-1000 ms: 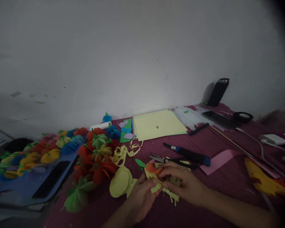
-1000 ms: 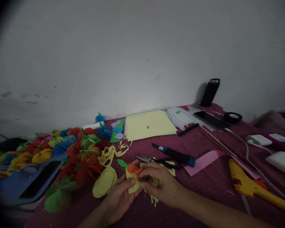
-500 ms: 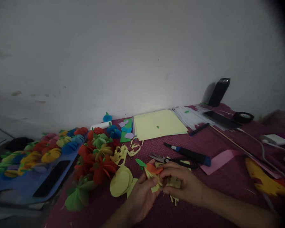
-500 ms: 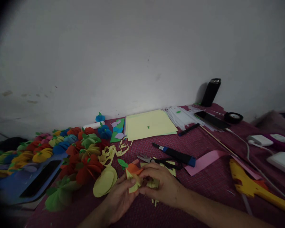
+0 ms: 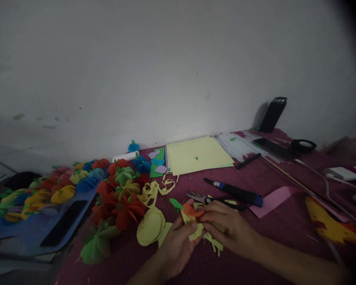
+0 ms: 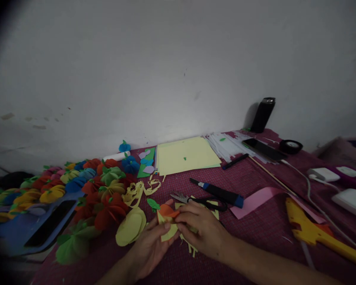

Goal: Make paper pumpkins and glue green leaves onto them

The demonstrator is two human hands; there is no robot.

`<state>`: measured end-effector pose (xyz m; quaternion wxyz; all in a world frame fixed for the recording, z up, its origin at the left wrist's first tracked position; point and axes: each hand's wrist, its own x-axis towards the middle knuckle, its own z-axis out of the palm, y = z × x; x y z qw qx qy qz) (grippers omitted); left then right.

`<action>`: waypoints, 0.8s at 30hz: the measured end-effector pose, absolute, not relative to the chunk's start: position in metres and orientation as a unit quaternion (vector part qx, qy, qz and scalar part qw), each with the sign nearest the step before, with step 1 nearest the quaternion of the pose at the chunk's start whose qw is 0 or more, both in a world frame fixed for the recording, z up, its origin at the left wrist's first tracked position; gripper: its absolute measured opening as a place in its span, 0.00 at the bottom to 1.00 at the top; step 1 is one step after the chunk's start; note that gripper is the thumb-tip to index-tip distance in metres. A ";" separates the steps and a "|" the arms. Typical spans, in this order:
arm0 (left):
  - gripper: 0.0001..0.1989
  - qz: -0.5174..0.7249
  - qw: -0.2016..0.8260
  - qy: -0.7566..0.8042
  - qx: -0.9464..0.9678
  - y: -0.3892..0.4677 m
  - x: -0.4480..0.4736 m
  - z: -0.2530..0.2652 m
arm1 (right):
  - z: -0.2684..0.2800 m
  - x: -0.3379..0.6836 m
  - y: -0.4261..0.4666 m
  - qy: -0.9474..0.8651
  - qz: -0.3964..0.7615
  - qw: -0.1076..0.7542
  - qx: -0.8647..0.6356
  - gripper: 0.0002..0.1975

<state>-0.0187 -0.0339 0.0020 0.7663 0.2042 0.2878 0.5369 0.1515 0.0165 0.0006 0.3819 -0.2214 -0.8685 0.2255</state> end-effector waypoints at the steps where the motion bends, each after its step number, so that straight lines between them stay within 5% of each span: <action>1: 0.31 0.536 0.766 0.289 0.206 -0.034 -0.018 0.002 | 0.001 0.151 0.015 -0.873 0.208 0.382 -0.220 0.10; 9: 0.28 0.534 0.758 0.297 0.226 -0.035 -0.013 -0.001 | 0.001 0.147 0.007 -0.881 0.130 0.389 -0.234 0.09; 24: 0.24 0.522 0.779 0.256 0.235 -0.034 -0.018 0.000 | -0.005 0.152 0.019 -0.862 0.150 0.403 -0.269 0.05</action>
